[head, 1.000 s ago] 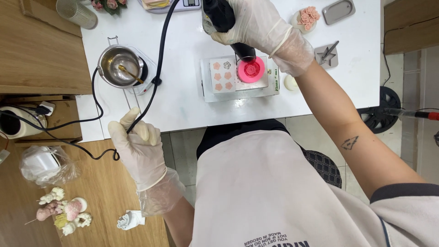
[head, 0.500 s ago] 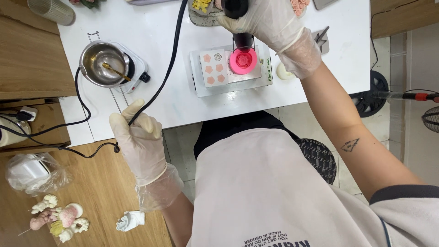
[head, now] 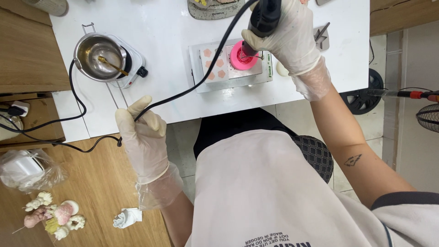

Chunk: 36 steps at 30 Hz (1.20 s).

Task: Refining and heating a flower-shaped candle mold in a workshop environment.

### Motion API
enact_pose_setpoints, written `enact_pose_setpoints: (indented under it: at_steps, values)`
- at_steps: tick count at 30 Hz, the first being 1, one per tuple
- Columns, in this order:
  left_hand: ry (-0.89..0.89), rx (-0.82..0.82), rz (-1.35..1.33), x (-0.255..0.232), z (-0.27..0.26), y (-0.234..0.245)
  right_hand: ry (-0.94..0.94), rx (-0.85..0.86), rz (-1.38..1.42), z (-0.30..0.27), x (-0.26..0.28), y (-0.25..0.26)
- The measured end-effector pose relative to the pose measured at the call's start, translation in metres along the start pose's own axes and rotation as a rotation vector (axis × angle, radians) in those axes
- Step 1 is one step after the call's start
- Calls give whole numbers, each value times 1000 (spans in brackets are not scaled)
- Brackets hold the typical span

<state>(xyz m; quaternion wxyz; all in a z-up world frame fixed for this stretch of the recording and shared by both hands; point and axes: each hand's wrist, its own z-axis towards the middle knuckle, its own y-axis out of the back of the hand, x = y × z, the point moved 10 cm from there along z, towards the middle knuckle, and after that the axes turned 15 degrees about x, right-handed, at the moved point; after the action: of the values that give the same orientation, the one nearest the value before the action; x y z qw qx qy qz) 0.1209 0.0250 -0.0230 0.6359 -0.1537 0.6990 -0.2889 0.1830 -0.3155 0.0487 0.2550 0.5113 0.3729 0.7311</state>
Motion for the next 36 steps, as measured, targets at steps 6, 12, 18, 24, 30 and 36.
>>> enact_pose_setpoints:
  at_steps: [6,12,18,24,30,36]
  values:
    - [39,-2,11,4,1,-2,-28,-51,43,-10,-2,2]
    - [37,14,-4,5,2,0,-17,-72,88,-14,5,1]
    - [20,24,-4,2,3,-3,-19,-64,121,-16,1,-2]
    - [31,-4,18,3,1,-2,-33,-68,44,-18,-1,-1]
    - [31,-4,-6,5,1,-2,-19,-88,30,-20,2,0]
    - [19,-18,16,2,1,-3,-67,-66,35,-20,-4,1]
